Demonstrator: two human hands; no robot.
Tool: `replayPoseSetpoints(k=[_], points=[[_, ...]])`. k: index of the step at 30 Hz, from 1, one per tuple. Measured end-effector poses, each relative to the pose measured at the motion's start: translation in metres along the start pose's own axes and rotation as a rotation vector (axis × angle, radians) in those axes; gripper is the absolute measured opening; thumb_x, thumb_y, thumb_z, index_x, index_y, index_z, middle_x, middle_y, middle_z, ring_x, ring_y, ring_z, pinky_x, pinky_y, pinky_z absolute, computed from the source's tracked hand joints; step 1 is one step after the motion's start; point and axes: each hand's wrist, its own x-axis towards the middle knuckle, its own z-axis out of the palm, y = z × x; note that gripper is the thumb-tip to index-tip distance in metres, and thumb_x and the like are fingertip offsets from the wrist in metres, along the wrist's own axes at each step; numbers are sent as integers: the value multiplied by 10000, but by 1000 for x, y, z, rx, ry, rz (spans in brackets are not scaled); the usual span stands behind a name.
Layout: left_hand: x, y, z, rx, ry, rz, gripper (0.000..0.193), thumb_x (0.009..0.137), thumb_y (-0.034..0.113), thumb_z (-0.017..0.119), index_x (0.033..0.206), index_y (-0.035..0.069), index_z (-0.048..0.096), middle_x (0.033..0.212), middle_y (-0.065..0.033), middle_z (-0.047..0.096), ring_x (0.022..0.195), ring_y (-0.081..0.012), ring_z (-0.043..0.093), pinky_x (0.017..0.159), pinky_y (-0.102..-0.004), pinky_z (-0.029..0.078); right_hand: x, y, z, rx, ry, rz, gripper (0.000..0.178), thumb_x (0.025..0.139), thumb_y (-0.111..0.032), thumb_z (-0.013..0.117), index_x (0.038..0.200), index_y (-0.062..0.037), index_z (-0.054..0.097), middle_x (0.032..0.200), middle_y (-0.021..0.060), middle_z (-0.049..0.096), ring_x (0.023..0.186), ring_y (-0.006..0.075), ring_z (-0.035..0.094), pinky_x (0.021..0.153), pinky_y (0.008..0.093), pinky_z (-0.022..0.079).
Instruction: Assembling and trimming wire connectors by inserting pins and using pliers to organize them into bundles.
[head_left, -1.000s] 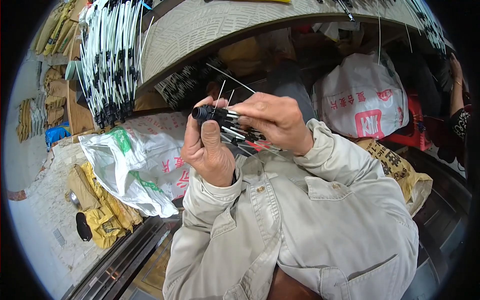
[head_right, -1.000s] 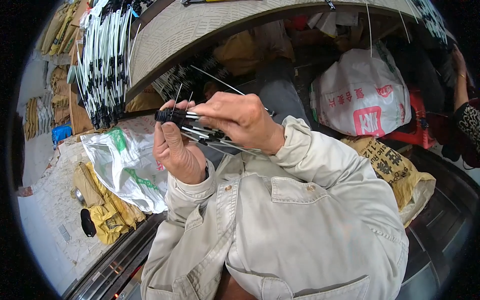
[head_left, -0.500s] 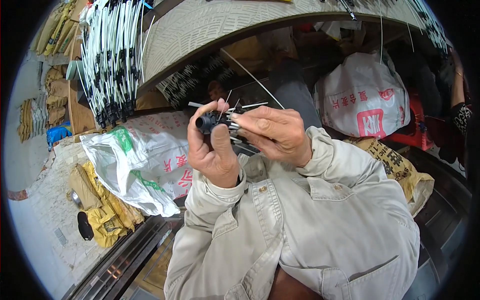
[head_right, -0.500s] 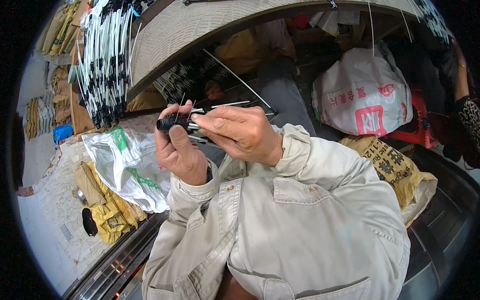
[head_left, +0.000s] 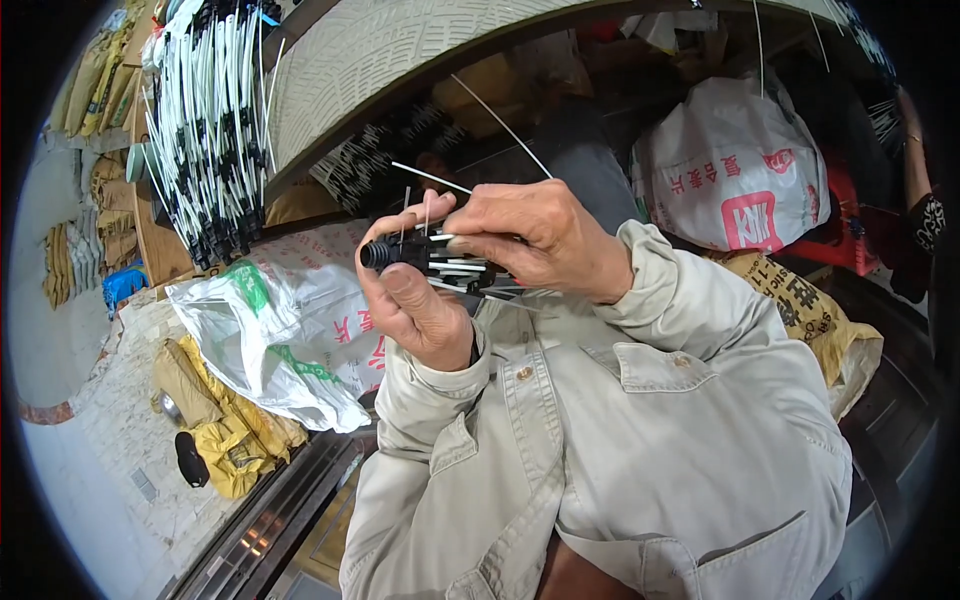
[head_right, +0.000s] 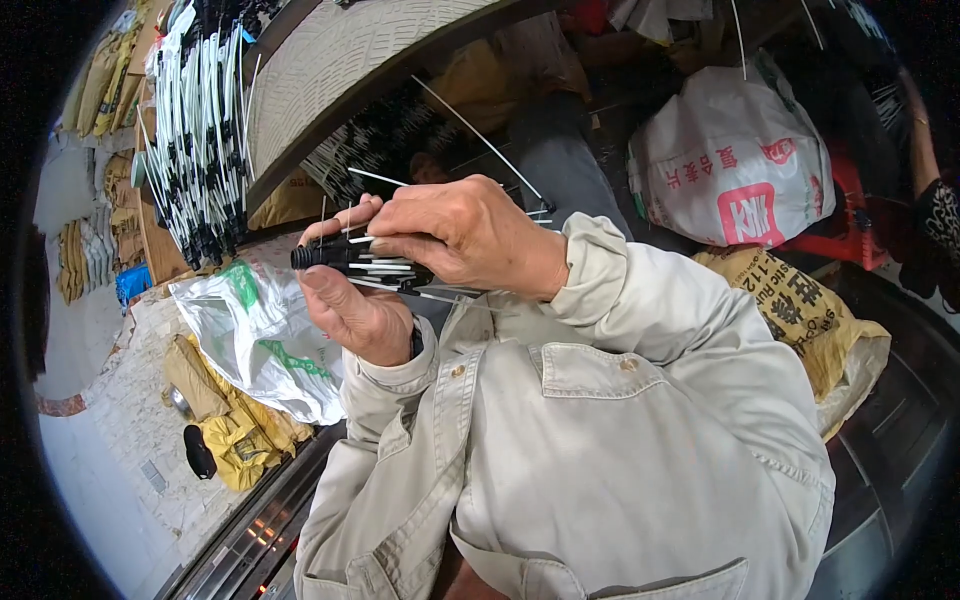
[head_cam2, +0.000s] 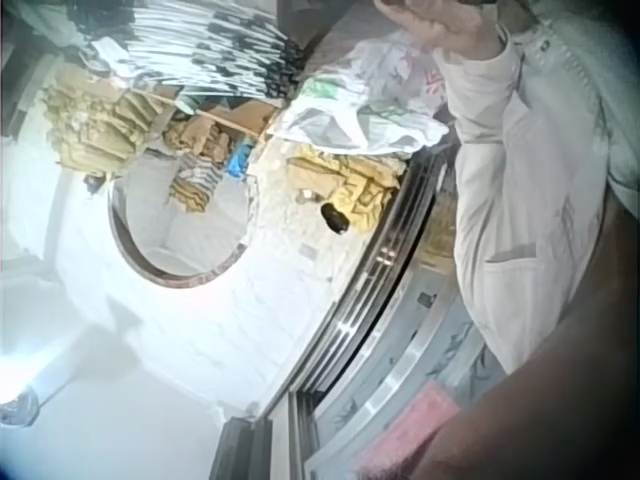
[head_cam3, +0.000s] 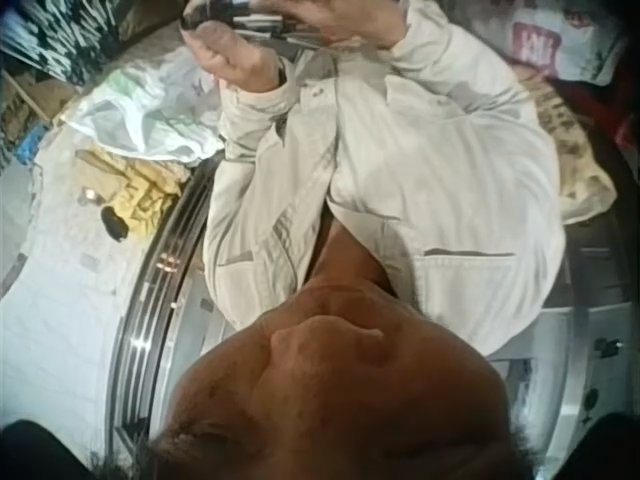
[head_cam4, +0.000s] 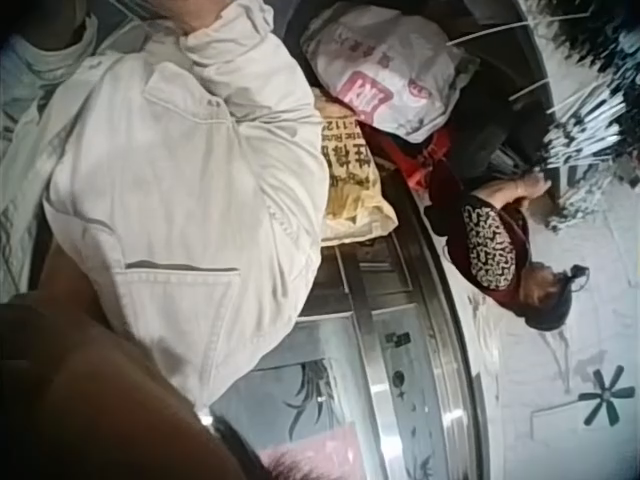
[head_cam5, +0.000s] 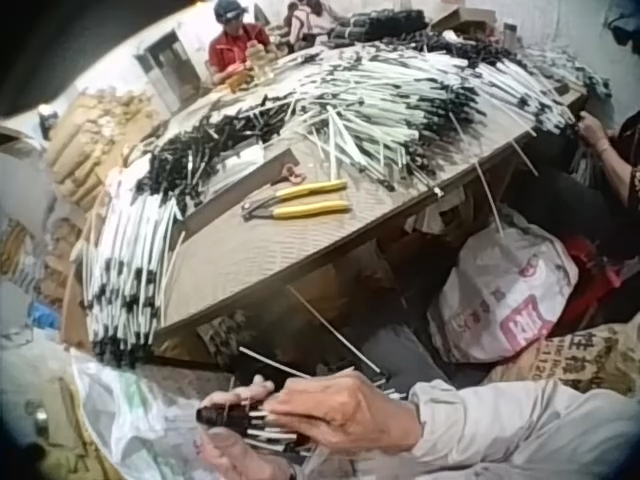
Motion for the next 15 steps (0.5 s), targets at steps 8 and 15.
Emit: replayPoseSetpoints(k=[8,15], points=[[-1,0,7,20,-8,26,460,922,393,350,1060,-46,359,966,-217,554,953,-276,562,968,-474,346,5,6,-3,131,-72,-61,127,734,-31,654,844,8,603,709,107,585,601,226,574,507,301,437],[0,3,9,-22,-72,89,227,841,68,454,1019,-5,333,907,-192,569,923,-305,577,978,-510,311,-2,-12,-16,105,-136,69,140,737,-16,643,864,12,593,711,88,586,586,189,569,520,270,435]])
